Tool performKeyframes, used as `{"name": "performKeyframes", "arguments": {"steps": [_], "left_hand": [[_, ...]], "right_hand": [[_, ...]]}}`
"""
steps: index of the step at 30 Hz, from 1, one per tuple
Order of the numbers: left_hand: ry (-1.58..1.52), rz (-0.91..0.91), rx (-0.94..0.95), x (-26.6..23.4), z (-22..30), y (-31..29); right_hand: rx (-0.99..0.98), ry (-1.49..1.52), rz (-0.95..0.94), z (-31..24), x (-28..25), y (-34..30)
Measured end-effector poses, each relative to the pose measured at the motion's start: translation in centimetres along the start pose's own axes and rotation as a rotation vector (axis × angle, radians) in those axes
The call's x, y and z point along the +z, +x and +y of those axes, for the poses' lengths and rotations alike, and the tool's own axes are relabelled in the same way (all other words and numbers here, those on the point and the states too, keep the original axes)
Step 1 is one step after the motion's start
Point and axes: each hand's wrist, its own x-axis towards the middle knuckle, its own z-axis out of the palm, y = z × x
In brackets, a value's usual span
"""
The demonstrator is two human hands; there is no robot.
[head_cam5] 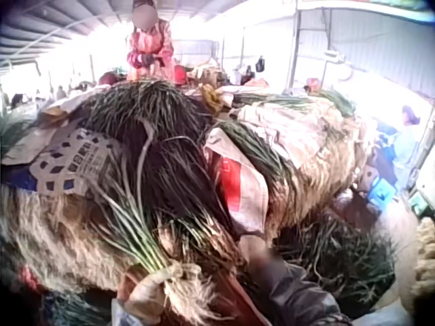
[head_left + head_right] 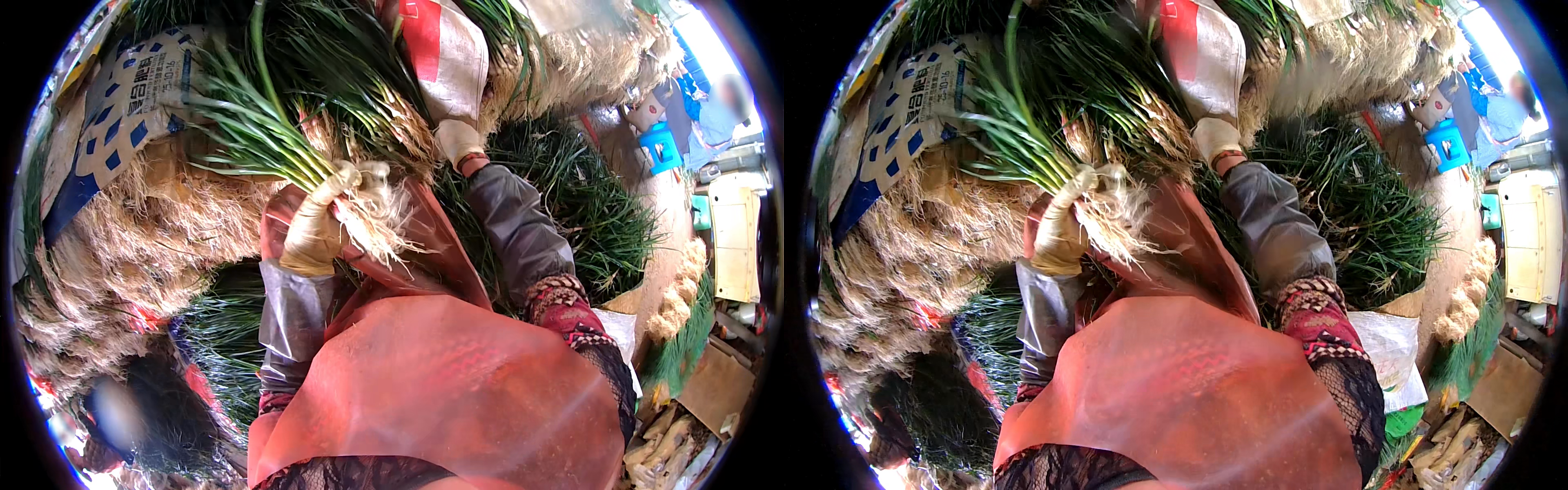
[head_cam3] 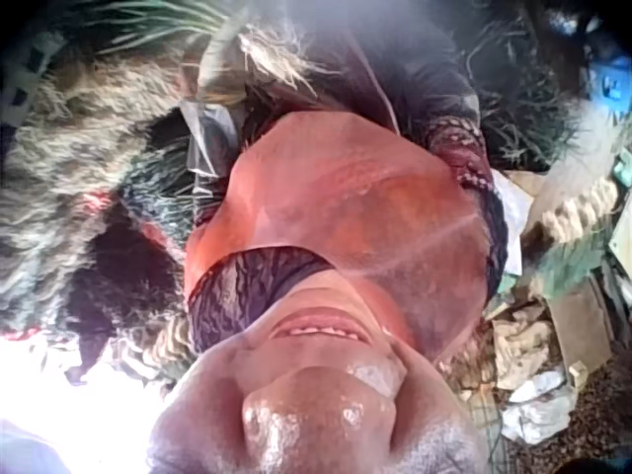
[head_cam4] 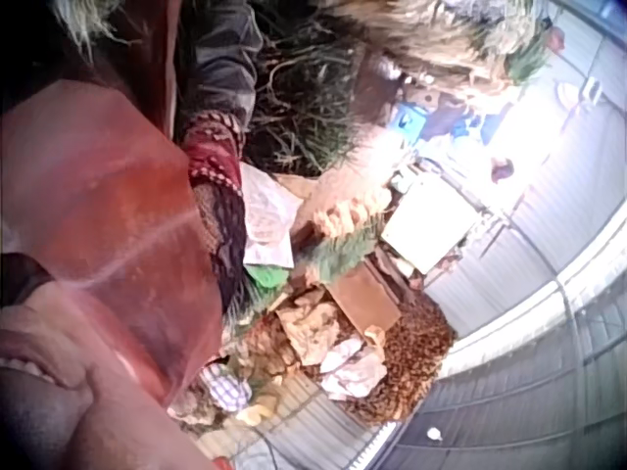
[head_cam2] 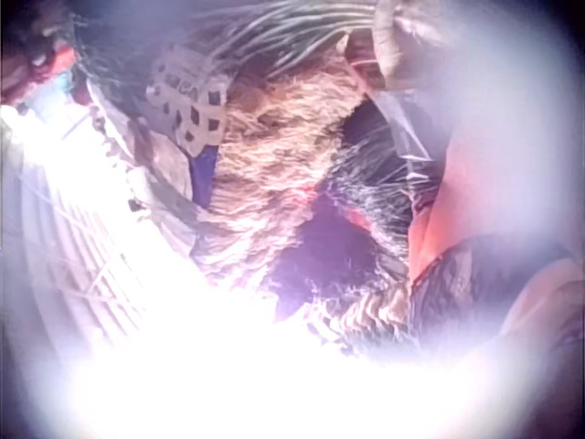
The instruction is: The person cleans a bundle of leeks by hand while wearing gloves, pulling off outer layers and roots before placing the cleaned bundle onto a large pile.
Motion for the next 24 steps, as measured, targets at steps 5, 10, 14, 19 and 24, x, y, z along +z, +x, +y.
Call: {"name": "performKeyframes", "arguments": {"steps": [5,10,14,19,24], "left_hand": [[-0.018,0.097,-0.103,-3.5,-3.7,1.0],[-0.165,0.196,-0.234,-3.3,-7.1,2.7],[-0.176,0.097,-0.283,-2.1,-6.5,1.4],[-0.11,0.064,-0.143,-2.2,-6.8,1.3],[-0.15,0.067,-0.283,-3.0,-7.0,0.8]], "right_hand": [[-0.251,0.334,0.099,-3.5,-8.5,-6.6],[-0.546,0.843,0.037,-8.5,-8.6,-13.8],[-0.174,1.206,-0.301,-7.0,-10.6,-11.5],[-0.566,1.253,-0.437,-7.4,-6.4,-10.2],[-0.39,0.871,0.182,-10.1,-5.3,-12.2]]}}
